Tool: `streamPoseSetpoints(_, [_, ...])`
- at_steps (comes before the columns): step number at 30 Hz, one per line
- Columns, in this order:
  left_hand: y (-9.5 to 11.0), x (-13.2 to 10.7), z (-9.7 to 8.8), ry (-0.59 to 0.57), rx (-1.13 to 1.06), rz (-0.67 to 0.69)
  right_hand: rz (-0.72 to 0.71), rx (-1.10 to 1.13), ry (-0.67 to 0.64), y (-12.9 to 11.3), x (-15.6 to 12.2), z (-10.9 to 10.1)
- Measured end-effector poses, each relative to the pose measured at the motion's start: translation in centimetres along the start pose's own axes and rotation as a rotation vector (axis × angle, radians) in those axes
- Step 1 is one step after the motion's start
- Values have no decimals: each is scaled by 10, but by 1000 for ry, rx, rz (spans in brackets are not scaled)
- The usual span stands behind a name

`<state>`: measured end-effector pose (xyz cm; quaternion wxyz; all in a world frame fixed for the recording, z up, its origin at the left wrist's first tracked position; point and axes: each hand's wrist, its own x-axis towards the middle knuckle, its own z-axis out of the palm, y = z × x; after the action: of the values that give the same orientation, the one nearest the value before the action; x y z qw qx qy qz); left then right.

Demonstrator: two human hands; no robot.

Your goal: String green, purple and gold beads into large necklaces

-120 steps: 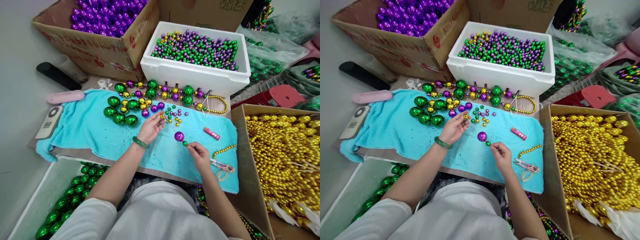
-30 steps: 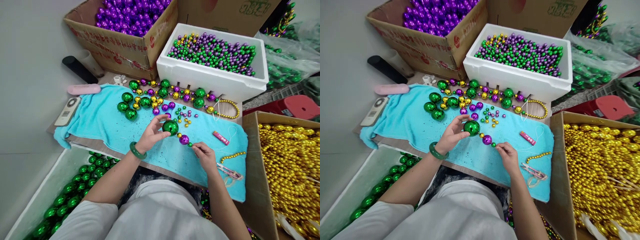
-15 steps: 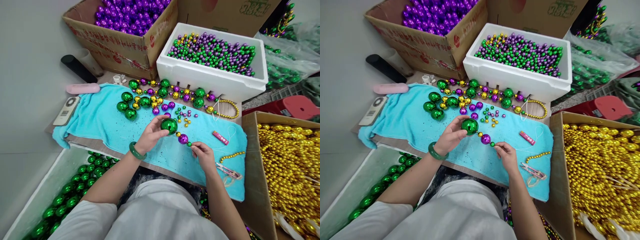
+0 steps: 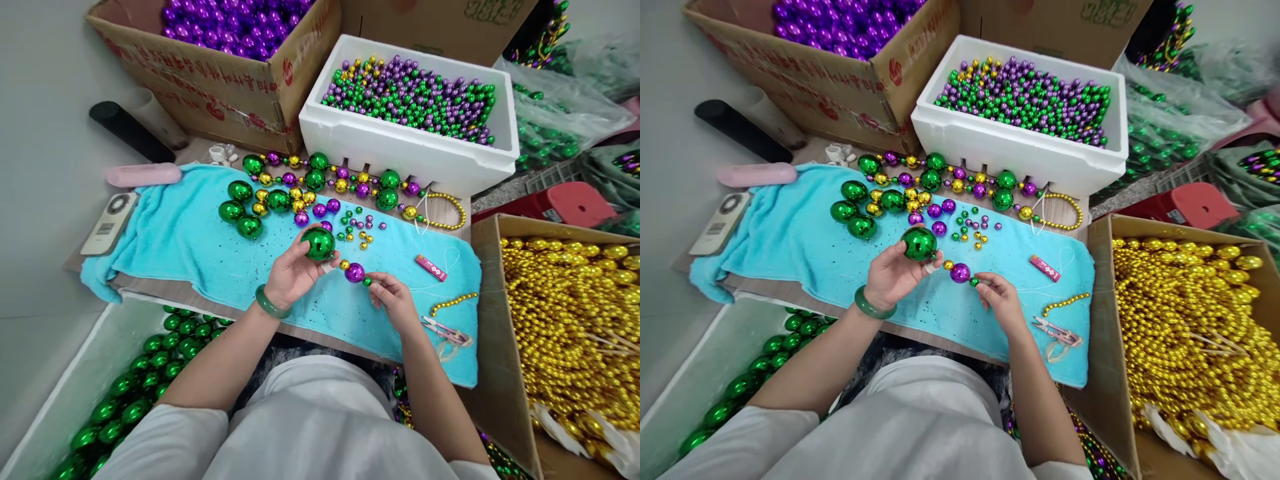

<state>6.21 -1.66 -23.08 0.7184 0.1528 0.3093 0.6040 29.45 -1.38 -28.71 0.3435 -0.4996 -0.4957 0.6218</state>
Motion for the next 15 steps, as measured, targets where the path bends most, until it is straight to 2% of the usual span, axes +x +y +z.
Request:
streamPoseSetpoints(4, [-1,3,0,42,-58,-7,-318,-428,227,-13,0,2])
streamPoseSetpoints(6, [-3,4,0,53,-59,-12,-475,-549,233,-21,1,8])
streamPoseSetpoints(8, [-4,5,2,67,-57,-5,-569,-623,157,-27,4,15])
streamPoseSetpoints(11, [-1,6,3,93,-61,27,-559,-659,80,-30,9,22])
streamPoseSetpoints(15, [6,5,-1,100,-44,62,-466,-564,92,-26,14,21])
